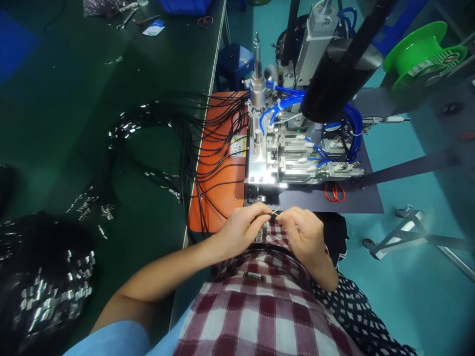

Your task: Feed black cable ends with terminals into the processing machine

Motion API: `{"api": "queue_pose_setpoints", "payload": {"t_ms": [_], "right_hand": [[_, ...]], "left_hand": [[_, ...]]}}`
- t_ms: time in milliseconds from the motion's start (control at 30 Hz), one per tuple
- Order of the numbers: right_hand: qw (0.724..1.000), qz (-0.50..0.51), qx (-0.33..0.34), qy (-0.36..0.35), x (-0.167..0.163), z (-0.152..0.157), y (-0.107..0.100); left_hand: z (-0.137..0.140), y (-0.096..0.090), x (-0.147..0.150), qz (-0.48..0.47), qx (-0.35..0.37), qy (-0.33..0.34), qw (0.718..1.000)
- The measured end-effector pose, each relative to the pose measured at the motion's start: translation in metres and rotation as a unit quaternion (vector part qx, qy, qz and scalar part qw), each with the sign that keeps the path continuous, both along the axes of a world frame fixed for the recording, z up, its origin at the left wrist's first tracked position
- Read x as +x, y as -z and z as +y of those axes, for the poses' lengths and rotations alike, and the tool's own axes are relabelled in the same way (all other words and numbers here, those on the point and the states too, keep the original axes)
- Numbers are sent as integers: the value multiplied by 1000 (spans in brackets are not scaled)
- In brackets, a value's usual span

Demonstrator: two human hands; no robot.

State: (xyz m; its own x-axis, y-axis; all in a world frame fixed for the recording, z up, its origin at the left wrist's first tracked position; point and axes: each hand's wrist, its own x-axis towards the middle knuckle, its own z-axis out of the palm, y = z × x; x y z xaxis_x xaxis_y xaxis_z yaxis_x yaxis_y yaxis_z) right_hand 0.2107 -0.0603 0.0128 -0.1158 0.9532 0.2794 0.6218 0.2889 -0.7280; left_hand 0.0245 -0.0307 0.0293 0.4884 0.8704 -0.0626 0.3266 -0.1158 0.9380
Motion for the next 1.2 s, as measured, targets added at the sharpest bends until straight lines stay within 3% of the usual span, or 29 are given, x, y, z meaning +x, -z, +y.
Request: {"api": "queue_pose_setpoints", "payload": {"t_ms": [167, 333, 467, 667, 767, 833, 967, 1100, 1200], "right_hand": [[989, 127, -70, 38, 2, 4, -1], [980, 170, -103, 15, -5, 6, -6], [982, 170, -73, 31, -9, 2, -8], [997, 52, 49, 37, -11, -11, 3], [990, 118, -11, 75, -12, -9, 5], [964, 221, -106, 102, -13, -4, 4], [874, 397, -269, 83, -15, 7, 1], [821, 460, -336, 39, -18, 13, 3], [811, 469, -349, 29, -21, 11, 6]], "left_hand": [[1, -5, -4, 13, -10, -2, 1000], [1, -5, -5, 12, -14, -2, 1000], [0, -5, -5, 12, -5, -9, 1000], [0, -2, -5, 14, -3, -23, 1000], [0, -1, -6, 15, -2, -13, 1000], [0, -1, -6, 15, -3, -12, 1000], [-1, -1, -5, 19, 0, -12, 1000], [-1, -1, -5, 20, 6, -3, 1000], [0, -1, -6, 14, 5, -5, 1000]]}}
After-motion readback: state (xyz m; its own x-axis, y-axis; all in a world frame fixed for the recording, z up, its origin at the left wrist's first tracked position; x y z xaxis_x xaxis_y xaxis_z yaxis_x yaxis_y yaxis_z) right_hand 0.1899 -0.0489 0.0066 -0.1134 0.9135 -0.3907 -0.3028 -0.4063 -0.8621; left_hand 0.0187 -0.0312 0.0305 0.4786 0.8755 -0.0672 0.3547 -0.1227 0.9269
